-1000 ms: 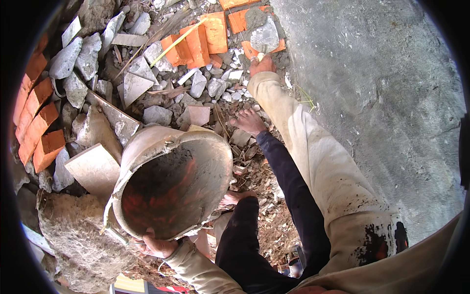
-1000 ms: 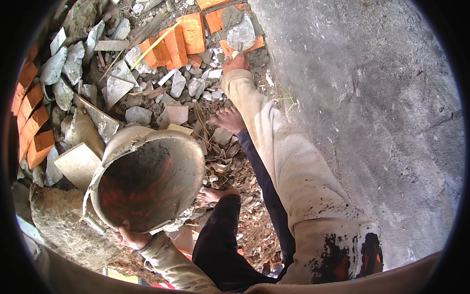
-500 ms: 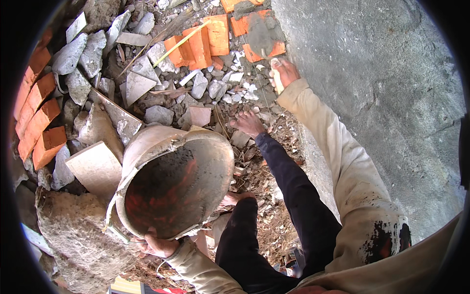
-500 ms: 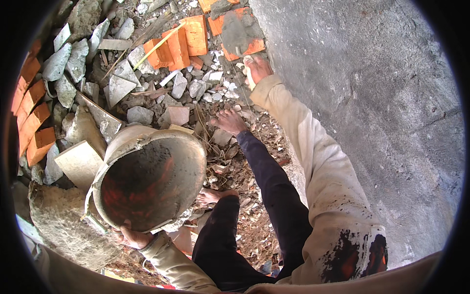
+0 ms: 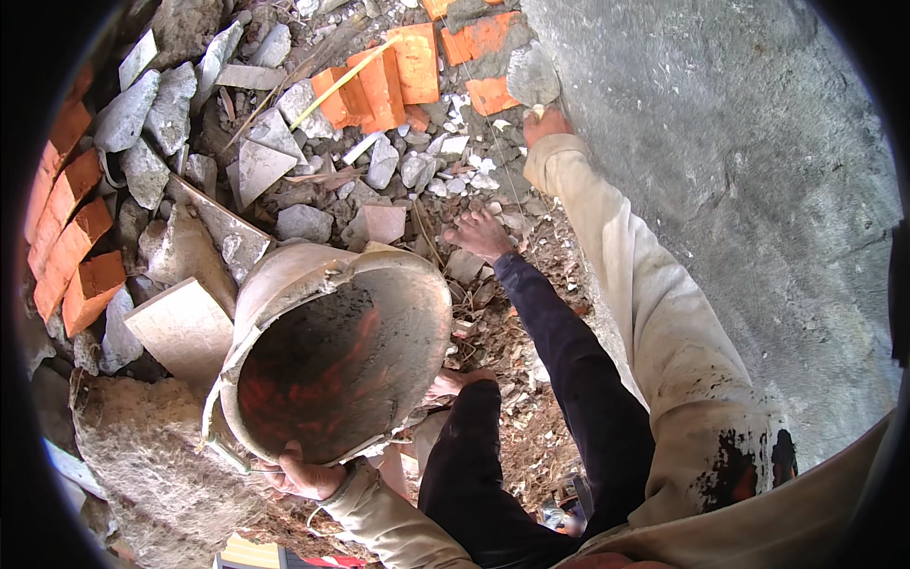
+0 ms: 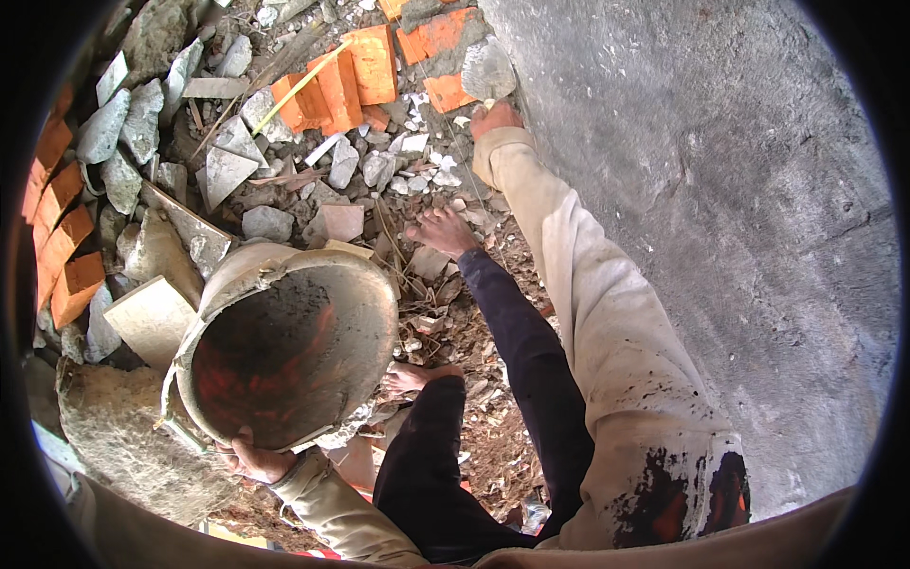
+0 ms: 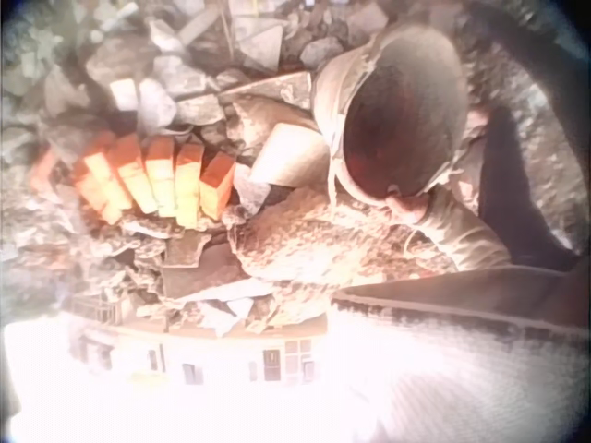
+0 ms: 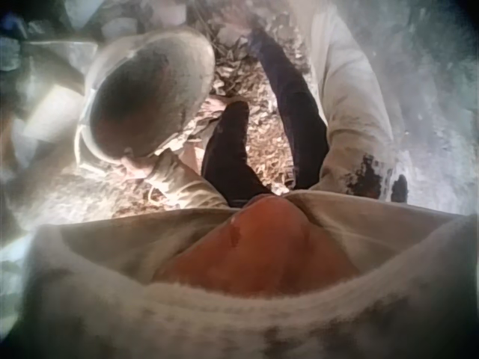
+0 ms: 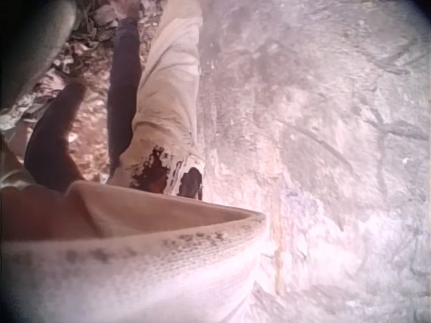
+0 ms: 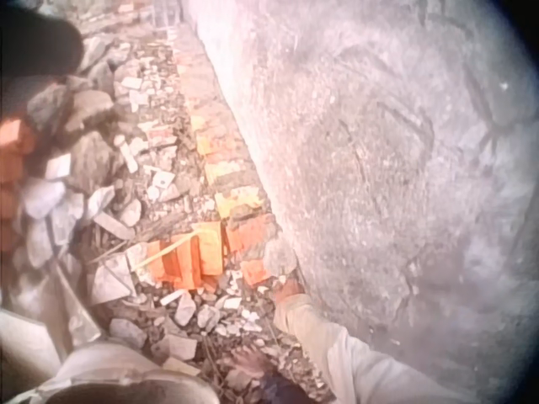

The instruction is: The person lays red bricks in a row along a concrete wall, using a trowel to apply mortar from a bucket. They repeatedly scoop mortar, spread it between bricks, and adjust brick positions to build a low wall section.

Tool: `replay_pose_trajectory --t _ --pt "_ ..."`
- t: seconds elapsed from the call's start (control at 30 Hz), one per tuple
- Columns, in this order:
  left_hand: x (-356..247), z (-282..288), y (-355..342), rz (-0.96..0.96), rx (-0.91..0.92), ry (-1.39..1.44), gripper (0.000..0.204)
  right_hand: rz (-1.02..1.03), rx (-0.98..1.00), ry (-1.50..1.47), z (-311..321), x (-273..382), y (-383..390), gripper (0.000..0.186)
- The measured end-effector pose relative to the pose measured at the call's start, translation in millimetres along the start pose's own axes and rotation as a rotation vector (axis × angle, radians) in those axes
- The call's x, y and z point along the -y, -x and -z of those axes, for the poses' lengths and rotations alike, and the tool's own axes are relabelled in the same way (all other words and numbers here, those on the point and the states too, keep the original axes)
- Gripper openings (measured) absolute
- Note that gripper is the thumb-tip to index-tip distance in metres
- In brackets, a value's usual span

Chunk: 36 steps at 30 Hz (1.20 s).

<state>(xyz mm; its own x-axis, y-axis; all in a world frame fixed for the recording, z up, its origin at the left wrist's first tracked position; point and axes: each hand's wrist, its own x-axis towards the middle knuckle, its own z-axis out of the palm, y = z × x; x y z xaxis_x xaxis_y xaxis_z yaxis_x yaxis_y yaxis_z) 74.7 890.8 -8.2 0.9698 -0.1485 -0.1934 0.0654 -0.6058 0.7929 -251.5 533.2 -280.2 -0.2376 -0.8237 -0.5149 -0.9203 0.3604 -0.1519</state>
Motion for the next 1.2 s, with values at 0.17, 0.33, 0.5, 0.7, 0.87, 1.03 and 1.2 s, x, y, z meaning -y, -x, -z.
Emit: replay_pose_trajectory --t 0.17,0.33,0.5,0.7,0.87,1.03,1.2 --pt "4 7 2 0.016 -0.097 -0.022 0.032 0.097 -0.092 -0.068 -9 23 -7 0.038" --pt "-7 -6 7 -0.036 -0.038 -0.012 0.035 0.160 0.004 -0.216 -2 0 -18 0.033" --pt "-8 -5 6 -0.010 -0.067 -0.030 0.036 0.342 -0.038 0.020 20 23 -17 0.032" --pt "-4 -4 6 -0.005 -0.144 -0.110 0.041 0.389 0.084 0.451 46 62 -37 0.039" --pt "7 12 0 -0.006 -0.101 -0.149 0.043 0.375 0.067 0.306 53 62 -37 0.042" --pt "-5 -4 3 -0.008 -0.080 -0.096 0.040 0.311 0.086 0.247 33 55 -68 0.044" --pt "-4 -9 5 -0.040 -0.112 -0.082 0.037 0.360 0.194 0.364 49 30 -78 0.046"
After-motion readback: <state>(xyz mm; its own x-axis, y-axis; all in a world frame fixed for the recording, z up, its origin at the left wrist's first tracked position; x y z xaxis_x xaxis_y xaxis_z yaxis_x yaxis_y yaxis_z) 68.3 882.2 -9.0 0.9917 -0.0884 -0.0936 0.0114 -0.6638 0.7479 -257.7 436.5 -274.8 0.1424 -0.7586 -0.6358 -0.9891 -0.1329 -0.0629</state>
